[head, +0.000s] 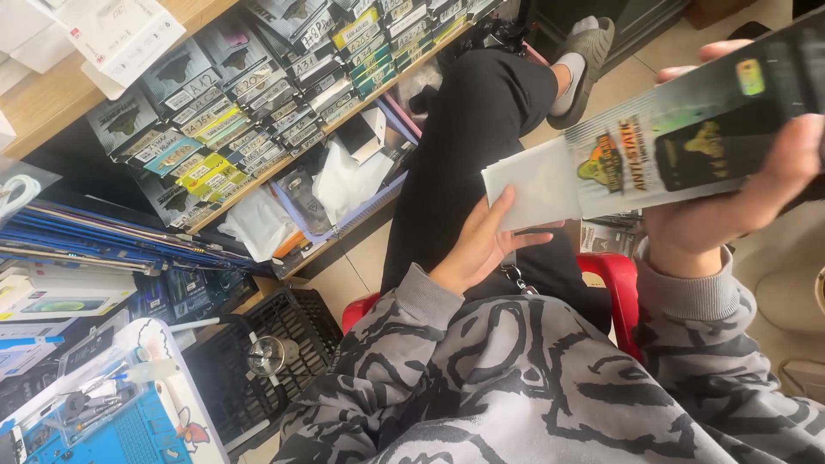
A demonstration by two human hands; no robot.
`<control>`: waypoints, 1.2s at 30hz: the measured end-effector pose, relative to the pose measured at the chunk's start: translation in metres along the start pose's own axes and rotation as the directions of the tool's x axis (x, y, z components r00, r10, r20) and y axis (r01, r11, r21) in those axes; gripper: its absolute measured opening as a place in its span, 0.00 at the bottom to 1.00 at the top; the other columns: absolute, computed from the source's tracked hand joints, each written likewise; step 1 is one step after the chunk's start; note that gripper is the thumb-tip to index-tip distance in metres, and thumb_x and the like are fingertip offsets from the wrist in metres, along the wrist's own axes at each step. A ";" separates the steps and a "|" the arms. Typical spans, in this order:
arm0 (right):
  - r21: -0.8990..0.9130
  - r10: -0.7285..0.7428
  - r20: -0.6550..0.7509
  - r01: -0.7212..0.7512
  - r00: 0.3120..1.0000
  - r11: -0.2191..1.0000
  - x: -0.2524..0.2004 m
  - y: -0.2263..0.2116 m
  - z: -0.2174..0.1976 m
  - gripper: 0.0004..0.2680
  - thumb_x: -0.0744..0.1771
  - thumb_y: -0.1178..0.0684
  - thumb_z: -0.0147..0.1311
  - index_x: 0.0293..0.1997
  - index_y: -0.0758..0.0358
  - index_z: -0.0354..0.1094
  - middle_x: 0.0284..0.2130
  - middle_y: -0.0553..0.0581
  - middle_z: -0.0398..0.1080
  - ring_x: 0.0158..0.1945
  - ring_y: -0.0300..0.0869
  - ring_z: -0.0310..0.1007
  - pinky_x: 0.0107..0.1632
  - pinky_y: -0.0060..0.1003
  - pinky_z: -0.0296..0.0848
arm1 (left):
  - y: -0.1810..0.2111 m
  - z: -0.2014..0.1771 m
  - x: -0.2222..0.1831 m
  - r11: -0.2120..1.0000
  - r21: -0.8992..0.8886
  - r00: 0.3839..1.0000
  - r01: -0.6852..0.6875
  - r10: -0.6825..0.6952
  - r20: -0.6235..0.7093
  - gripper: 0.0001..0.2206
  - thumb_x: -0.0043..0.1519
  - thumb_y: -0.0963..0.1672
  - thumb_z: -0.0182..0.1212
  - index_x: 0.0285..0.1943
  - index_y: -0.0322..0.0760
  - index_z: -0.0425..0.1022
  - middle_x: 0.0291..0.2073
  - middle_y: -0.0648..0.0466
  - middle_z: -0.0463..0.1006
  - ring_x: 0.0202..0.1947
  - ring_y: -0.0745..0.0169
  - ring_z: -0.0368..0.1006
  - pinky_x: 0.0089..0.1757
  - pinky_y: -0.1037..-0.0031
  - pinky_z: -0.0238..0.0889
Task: Inspecting and sorting various small product boxes from a larger cardboard box in a storage area.
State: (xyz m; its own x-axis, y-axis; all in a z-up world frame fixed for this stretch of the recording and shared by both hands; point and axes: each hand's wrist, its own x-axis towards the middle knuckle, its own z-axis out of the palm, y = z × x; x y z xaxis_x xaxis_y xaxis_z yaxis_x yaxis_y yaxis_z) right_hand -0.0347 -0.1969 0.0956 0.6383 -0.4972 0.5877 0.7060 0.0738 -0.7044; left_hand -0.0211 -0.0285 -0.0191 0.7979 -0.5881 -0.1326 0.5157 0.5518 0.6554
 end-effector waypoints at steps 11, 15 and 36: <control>0.167 0.228 0.056 -0.234 0.972 0.958 0.045 0.071 -0.175 0.27 0.69 0.33 0.47 0.78 0.50 0.62 0.86 0.53 0.58 0.85 0.48 0.66 0.85 0.53 0.74 | 0.002 0.008 -0.005 0.946 0.307 0.979 -0.108 0.154 -0.131 0.28 0.61 0.47 0.62 0.71 0.39 0.59 0.60 0.43 0.73 0.52 0.41 0.77 0.37 0.66 0.79; 0.705 0.519 -0.286 -0.190 0.805 0.683 0.064 0.060 -0.176 0.26 0.63 0.55 0.57 0.71 0.73 0.69 0.81 0.76 0.68 0.73 0.70 0.76 0.76 0.68 0.78 | -0.005 0.003 -0.006 0.933 0.343 0.972 -0.111 0.174 -0.159 0.24 0.60 0.47 0.62 0.65 0.36 0.67 0.56 0.44 0.76 0.56 0.42 0.76 0.39 0.62 0.80; 0.043 0.884 -0.462 -0.998 -0.064 -0.049 -0.166 0.277 -0.405 0.19 0.67 0.56 0.60 0.63 0.68 0.57 0.55 0.65 0.70 0.54 0.53 0.76 0.50 0.53 0.78 | 0.009 0.050 -0.037 0.975 0.078 0.976 0.208 -0.202 -0.076 0.20 0.62 0.53 0.64 0.57 0.44 0.68 0.49 0.51 0.80 0.48 0.63 0.78 0.53 0.64 0.72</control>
State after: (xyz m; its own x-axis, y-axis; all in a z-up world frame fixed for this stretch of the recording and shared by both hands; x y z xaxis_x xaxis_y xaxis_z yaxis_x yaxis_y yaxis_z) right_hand -0.0694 -0.4444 -0.3578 0.4419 -0.3029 -0.8444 -0.6584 0.5298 -0.5346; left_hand -0.0620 -0.0317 0.0290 0.6983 -0.6410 -0.3185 0.6444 0.3692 0.6696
